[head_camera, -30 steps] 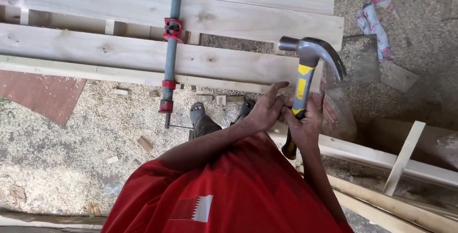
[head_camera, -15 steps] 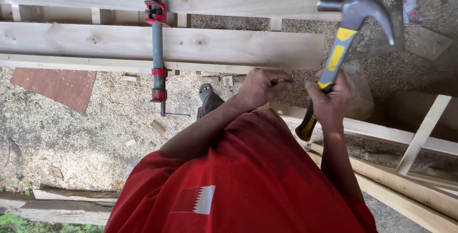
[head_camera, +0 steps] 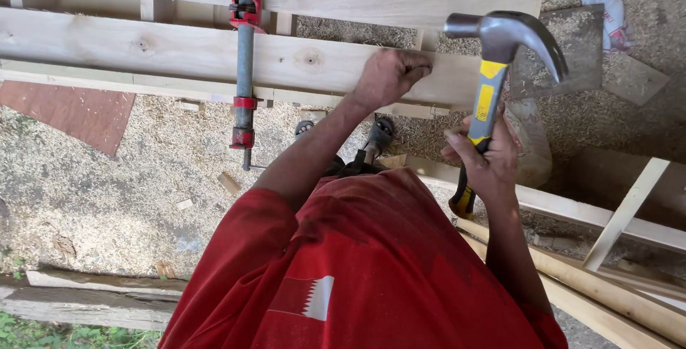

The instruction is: The person is hammering nails into wooden planks to assemble a furniture piece.

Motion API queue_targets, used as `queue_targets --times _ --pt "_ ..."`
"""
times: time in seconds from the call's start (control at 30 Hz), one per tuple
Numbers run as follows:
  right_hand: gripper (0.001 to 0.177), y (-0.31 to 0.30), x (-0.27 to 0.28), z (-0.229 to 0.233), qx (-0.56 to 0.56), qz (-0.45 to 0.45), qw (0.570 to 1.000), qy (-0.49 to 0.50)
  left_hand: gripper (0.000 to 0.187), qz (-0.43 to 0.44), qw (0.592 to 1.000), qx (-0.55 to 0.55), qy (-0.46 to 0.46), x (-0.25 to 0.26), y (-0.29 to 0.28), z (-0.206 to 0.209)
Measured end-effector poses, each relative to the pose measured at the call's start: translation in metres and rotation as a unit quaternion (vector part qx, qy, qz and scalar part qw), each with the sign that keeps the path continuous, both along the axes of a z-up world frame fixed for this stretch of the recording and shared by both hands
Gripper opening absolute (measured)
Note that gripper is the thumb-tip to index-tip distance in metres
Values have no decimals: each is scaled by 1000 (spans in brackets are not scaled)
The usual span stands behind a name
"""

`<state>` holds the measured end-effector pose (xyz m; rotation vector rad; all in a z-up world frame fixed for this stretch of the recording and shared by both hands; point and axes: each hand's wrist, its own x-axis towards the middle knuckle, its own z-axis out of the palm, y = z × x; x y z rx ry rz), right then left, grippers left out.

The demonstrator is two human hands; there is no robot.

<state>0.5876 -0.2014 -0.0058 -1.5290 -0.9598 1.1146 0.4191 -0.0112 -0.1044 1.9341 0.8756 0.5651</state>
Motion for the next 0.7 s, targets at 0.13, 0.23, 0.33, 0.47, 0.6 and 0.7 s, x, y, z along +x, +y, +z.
queue_targets --times 0.13,0.23,0.33,0.47,0.6,0.7 --pt "39 -10 3 11 -97 -2 995 -36 6 -17 997 60 55 2 7 -9" --pt "50 -21 2 20 -133 -23 983 -121 5 -21 994 108 24 3 4 -6" --pt "53 -33 2 22 -127 -4 968 -214 4 -20 994 104 5 0 1 -3" --pt "22 -38 -4 22 -5 -8 943 -331 4 -29 991 129 -11 -3 -1 -7" --pt "30 -19 -5 6 -249 68 889 -378 2 -48 991 126 -9 -2 6 -5" --pt "33 -20 -9 13 -211 69 897 -382 6 -33 991 128 6 -4 4 -8"
